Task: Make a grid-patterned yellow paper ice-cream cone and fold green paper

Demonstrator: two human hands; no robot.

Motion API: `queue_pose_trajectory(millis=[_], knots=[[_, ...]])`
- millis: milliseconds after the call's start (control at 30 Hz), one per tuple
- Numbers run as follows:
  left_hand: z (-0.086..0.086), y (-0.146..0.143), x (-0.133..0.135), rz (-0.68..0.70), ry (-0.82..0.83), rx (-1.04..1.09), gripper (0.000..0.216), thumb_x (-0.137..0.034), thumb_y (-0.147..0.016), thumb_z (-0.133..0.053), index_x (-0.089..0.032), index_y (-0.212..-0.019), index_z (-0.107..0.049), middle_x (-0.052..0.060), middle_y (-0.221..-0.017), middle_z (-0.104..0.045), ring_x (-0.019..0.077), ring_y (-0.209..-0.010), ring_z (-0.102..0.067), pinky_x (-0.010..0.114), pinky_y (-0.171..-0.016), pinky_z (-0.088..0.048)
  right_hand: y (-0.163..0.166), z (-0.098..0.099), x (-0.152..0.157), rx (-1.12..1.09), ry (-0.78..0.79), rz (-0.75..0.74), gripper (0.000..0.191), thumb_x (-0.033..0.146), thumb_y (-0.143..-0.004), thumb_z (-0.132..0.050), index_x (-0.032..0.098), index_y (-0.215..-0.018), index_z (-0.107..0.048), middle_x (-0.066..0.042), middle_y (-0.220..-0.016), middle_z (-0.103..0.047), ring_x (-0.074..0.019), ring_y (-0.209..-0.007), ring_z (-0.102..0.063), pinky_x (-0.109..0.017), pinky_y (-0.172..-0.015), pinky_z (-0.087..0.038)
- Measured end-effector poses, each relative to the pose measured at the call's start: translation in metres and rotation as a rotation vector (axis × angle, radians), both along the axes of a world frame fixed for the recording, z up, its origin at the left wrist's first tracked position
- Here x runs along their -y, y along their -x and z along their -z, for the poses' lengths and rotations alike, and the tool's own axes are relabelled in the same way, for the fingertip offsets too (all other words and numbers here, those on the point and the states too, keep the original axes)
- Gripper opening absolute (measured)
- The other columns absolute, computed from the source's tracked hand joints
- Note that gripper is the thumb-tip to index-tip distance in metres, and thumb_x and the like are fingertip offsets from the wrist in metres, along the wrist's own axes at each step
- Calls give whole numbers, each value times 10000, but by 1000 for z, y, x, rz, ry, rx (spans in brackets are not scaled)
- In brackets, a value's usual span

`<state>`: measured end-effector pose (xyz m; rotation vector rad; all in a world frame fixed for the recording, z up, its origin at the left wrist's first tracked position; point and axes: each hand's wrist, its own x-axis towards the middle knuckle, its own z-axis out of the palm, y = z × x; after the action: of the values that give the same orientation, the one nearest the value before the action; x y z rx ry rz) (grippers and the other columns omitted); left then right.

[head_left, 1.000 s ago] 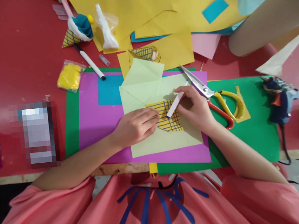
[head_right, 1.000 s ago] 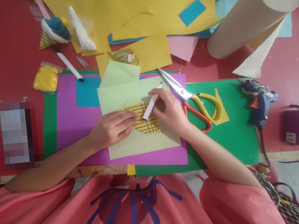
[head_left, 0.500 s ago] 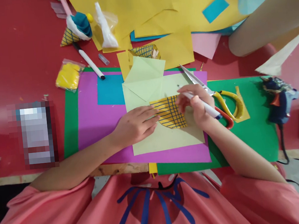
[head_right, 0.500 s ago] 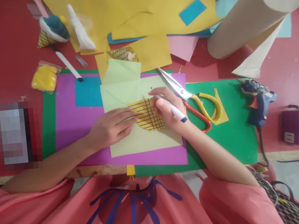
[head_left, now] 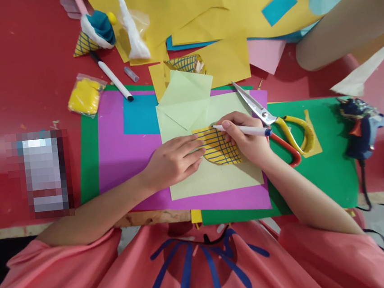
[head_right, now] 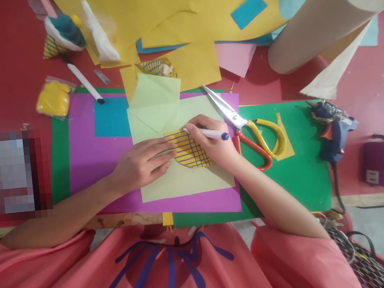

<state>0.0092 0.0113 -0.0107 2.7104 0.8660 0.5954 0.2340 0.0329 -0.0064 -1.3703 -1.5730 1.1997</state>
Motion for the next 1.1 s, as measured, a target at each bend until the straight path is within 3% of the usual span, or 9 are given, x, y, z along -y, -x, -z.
queue_pose_trajectory(millis=[200,1100], knots=[[0,0,0,2,-27,-11,209,-180,-879,-564,-153,-1054,-675,75,-1138,-698,230,-1147,-624,375,-939,-558,2,-2,-1,35,-9,7,227,354,-893,-555,167,-802,-646,-9,-721,-640,-100,-647,-573,-245,-576,-451],[0,1,0,4,-14,-9,213,-171,-877,-565,-155,-1061,-670,82,-1136,-697,233,-1145,-624,385,-925,-564,1,-13,0,133,-13,-55,218,182,-819,-521,174,-610,-583,22,-556,-541,-97,-531,-480,-248,-505,-363]])
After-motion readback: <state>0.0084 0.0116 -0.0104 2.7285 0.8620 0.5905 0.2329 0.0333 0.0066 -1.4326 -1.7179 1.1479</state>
